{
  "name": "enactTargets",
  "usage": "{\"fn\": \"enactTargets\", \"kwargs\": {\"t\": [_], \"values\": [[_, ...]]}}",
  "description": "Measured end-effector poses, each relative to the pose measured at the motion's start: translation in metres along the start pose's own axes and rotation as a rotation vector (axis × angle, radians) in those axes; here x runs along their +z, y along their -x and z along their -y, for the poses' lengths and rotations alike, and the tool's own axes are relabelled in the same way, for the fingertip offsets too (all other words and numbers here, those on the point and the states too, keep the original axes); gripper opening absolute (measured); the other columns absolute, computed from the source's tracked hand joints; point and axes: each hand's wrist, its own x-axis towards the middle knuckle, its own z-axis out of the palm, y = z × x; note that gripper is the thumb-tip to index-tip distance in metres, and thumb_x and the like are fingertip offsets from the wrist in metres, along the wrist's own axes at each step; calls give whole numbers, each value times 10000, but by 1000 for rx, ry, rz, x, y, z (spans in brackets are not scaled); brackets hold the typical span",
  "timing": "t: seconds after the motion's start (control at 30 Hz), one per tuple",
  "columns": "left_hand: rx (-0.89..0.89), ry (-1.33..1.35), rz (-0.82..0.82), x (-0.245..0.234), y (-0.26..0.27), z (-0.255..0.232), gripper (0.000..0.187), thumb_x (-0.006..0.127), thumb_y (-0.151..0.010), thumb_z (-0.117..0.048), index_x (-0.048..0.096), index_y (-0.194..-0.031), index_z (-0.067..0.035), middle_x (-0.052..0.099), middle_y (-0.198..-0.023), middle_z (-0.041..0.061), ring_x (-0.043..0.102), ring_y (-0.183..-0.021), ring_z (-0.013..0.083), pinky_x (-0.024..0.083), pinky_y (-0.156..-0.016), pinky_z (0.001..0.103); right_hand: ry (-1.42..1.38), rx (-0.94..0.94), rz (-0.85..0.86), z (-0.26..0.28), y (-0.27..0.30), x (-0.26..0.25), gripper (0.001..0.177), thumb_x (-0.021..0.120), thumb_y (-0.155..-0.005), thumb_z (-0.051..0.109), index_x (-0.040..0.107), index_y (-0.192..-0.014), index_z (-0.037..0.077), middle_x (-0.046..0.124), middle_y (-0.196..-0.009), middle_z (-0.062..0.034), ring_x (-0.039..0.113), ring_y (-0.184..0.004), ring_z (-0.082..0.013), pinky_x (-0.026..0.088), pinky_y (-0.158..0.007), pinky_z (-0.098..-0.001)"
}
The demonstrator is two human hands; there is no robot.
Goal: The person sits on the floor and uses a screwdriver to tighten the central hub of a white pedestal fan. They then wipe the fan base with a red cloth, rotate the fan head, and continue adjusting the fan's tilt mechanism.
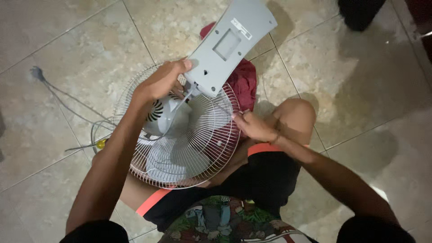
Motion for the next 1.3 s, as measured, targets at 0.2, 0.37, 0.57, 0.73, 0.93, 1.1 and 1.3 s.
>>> {"fn": "enactTargets", "kwargs": {"t": [0.2, 0.37, 0.57, 0.73, 0.93, 1.1, 1.3], "values": [[-22, 32, -1, -6, -2, 12, 873, 373, -851, -670, 561, -1381, -1, 693, -1217, 234, 719, -811, 330, 591, -691, 441, -476, 259, 241, 17, -2, -10, 465, 462, -1079, 442, 464, -744, 119, 388, -555, 51, 344, -444, -83, 275, -388, -279], [18, 113, 10, -7, -2, 14, 847, 379, -870, -638, 526, -1393, 12, 629, -1336, 204, 710, -913, 322, 601, -715, 422, -822, 312, 767, 4, -11, -35, 301, 522, -1064, 341, 472, -820, 172, 351, -584, 77, 338, -454, -48, 253, -384, -232], [-6, 118, 3, -10, -1, 12, 835, 393, -862, -634, 572, -1355, 17, 669, -1306, 215, 698, -882, 338, 596, -694, 406, -738, 354, 917, -19, -30, -19, 490, 631, -1128, 271, 428, -694, 168, 337, -595, 68, 333, -441, -38, 256, -348, -203], [12, 134, -14, -11, 0, 16, 851, 395, -866, -650, 607, -1339, 25, 713, -1222, 219, 699, -809, 328, 593, -685, 402, -140, 313, 380, -24, -38, -2, 355, 656, -997, 334, 599, -761, 74, 525, -600, -45, 492, -459, -156, 385, -411, -321], [79, 124, -13, -7, 9, 8, 892, 361, -865, -703, 574, -1333, 26, 682, -1248, 230, 745, -816, 345, 594, -645, 418, 331, -7, -47, -16, -22, 14, 350, 647, -944, 323, 719, -854, -7, 688, -678, -168, 639, -571, -296, 500, -539, -441], [70, 70, -36, -5, 15, 5, 898, 334, -832, -715, 497, -1403, -41, 607, -1240, 269, 784, -855, 450, 626, -640, 490, 572, 245, -173, -24, -29, 20, 430, 665, -925, 358, 704, -874, -68, 647, -806, -297, 678, -707, -400, 537, -675, -507], [148, 68, -77, -4, 5, 22, 926, 325, -804, -768, 526, -1439, -125, 644, -1267, 282, 714, -1043, 428, 629, -766, 471, 683, 80, -399, 3, -15, 17, 400, 658, -916, 355, 722, -887, -39, 679, -870, -295, 680, -806, -442, 542, -740, -530]]}}
